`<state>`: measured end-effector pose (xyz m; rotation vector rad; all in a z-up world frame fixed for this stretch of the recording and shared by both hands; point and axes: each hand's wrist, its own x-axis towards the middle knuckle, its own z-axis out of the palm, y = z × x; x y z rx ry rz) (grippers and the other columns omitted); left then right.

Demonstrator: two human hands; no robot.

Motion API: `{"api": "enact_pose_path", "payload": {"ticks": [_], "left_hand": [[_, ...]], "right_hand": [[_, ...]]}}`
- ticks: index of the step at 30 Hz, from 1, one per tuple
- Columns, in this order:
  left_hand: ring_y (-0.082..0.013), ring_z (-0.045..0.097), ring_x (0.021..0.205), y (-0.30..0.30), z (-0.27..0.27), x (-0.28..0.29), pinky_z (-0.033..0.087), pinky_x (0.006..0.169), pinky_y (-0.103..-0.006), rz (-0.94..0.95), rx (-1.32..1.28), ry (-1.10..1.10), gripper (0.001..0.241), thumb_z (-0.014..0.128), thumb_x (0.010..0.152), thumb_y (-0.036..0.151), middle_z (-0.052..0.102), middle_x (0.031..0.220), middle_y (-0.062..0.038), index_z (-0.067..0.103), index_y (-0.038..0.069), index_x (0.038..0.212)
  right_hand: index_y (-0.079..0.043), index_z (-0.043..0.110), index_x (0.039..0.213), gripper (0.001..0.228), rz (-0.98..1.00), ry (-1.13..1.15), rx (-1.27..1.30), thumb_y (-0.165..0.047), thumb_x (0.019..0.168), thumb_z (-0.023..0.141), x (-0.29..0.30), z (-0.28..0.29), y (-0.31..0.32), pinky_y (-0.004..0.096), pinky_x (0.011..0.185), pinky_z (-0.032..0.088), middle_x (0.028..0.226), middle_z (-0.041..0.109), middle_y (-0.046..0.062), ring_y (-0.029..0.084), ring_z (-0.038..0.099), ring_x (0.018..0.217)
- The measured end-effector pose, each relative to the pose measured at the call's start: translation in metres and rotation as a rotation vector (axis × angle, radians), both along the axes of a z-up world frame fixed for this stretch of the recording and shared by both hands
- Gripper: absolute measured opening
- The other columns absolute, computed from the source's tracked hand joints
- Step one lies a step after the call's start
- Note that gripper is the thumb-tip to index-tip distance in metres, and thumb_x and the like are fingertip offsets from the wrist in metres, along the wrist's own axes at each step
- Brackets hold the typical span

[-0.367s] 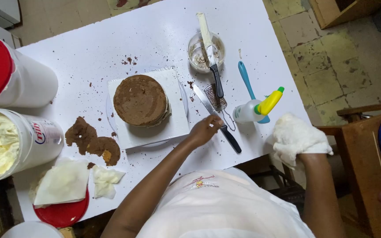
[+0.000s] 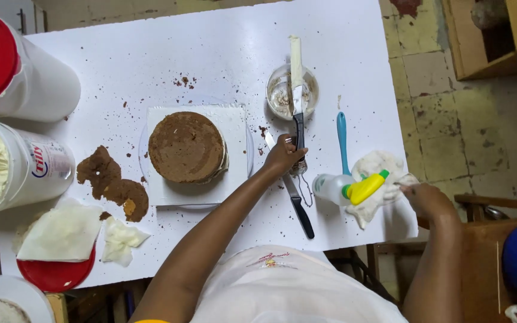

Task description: Applying and smoothing white frosting onto a small chocolate cake using a spatula and a knife at a decorating station.

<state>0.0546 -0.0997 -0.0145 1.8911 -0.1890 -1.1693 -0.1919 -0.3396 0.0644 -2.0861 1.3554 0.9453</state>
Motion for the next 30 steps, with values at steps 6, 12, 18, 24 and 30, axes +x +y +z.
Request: {"api": "enact_pose_path", "payload": {"ticks": [6,12,18,24,30], "left_hand": [[-0.0250,0.075,0.086,-0.032,-0.044,-0.006,0.062,0.077,-0.0320,0.096,-0.631,0.292,0.026,0.069,0.096,0.009,0.072,0.095,-0.016,0.055,0.000,0.116],[-0.0371,0.070,0.102,-0.080,0.019,-0.012,0.058,0.087,-0.0466,-0.271,-0.536,-0.051,0.035,0.062,0.099,0.021,0.069,0.112,-0.025,0.051,0.000,0.124],[-0.0291,0.072,0.083,-0.046,-0.012,0.028,0.061,0.071,-0.0395,0.022,-0.133,-0.221,0.031,0.049,0.105,0.021,0.067,0.099,-0.019,0.043,0.003,0.130],[-0.0284,0.076,0.072,-0.032,0.000,0.078,0.067,0.063,-0.0359,0.363,-0.020,-0.078,0.033,0.036,0.109,0.031,0.066,0.096,-0.019,0.033,0.000,0.122],[-0.0443,0.073,0.070,-0.036,-0.007,0.096,0.069,0.064,-0.0398,0.456,-0.139,0.182,0.035,0.032,0.109,0.028,0.061,0.082,-0.033,0.039,-0.005,0.119]], "right_hand": [[-0.003,0.060,0.141,0.041,-0.092,-0.829,0.275,-0.026,0.109,0.049,0.094,0.024,0.013,0.053,0.108,0.044,0.128,0.067,0.026,0.038,0.060,0.127],[-0.004,0.059,0.135,0.038,-0.089,-1.045,0.641,-0.028,0.106,0.053,0.162,-0.020,0.012,0.044,0.102,0.049,0.115,0.067,0.013,0.023,0.063,0.111],[-0.009,0.053,0.142,0.034,0.143,-1.037,0.187,-0.012,0.108,0.053,0.167,-0.043,0.009,0.050,0.094,0.050,0.115,0.063,0.018,0.035,0.061,0.104],[-0.023,0.054,0.153,0.048,0.487,-1.012,-0.147,-0.011,0.106,0.059,0.162,-0.093,0.012,0.047,0.078,0.059,0.103,0.069,0.015,0.035,0.071,0.094],[-0.041,0.054,0.150,0.057,0.727,-0.792,-0.397,-0.013,0.101,0.065,0.128,-0.092,-0.018,0.048,0.072,0.063,0.099,0.069,0.008,0.032,0.075,0.084]]}}
